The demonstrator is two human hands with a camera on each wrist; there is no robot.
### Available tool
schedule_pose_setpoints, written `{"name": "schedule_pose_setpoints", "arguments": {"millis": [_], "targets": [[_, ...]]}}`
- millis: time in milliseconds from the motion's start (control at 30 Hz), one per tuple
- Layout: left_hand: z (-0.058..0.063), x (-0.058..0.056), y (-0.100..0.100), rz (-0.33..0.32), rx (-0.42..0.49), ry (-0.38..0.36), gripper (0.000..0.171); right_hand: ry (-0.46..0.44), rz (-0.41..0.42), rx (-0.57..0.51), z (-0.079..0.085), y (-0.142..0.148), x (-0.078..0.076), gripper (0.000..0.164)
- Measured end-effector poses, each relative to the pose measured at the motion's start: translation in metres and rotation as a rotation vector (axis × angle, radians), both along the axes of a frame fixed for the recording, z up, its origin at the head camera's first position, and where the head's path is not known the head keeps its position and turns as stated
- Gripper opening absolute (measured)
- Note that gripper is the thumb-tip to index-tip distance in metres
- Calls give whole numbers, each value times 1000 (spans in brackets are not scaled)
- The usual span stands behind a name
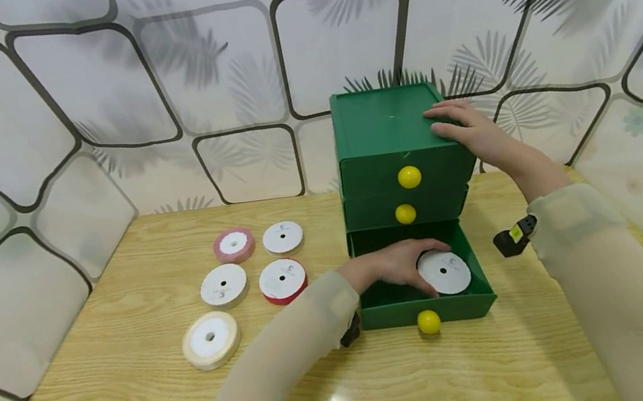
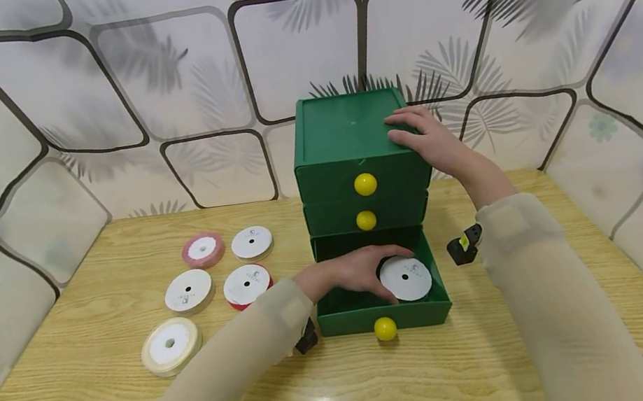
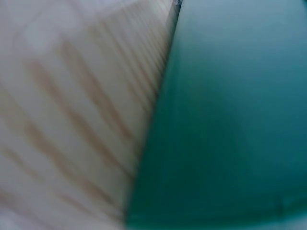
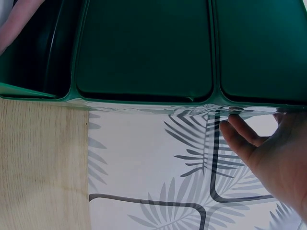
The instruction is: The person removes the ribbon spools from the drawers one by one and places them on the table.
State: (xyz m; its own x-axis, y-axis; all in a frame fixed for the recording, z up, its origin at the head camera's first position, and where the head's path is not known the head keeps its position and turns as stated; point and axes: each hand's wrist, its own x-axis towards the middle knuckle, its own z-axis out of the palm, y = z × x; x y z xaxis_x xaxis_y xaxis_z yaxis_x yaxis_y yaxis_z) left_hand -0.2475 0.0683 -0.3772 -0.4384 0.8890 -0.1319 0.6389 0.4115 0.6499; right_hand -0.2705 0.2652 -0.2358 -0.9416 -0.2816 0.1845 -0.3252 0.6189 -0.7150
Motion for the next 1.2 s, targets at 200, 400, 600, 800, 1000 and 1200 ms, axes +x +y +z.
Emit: {"name": "schedule_pose_setpoints", "arguments": {"millis": [200,400,600,800,1000,1200], "targets": [[0,1,0,9,0,-4,74,2,-6,7,-1,0,0,52],[1,0,-3,10,-5,3,76,0,-6,-2,-2,0,0,52],[5,0,-6,3,27,-15,78,-1,1,-7,-2,-1,1,52],[10,-1,-13,14,56,-23,80,0,5,-14,-2,-2,1,52],[18,0,-25,29,111,-35,80,3,-8,-3,-2,-1,2,52],[27,2,-40,32,151,-22,80,4,-13,-5,-2,0,0,52]]}}
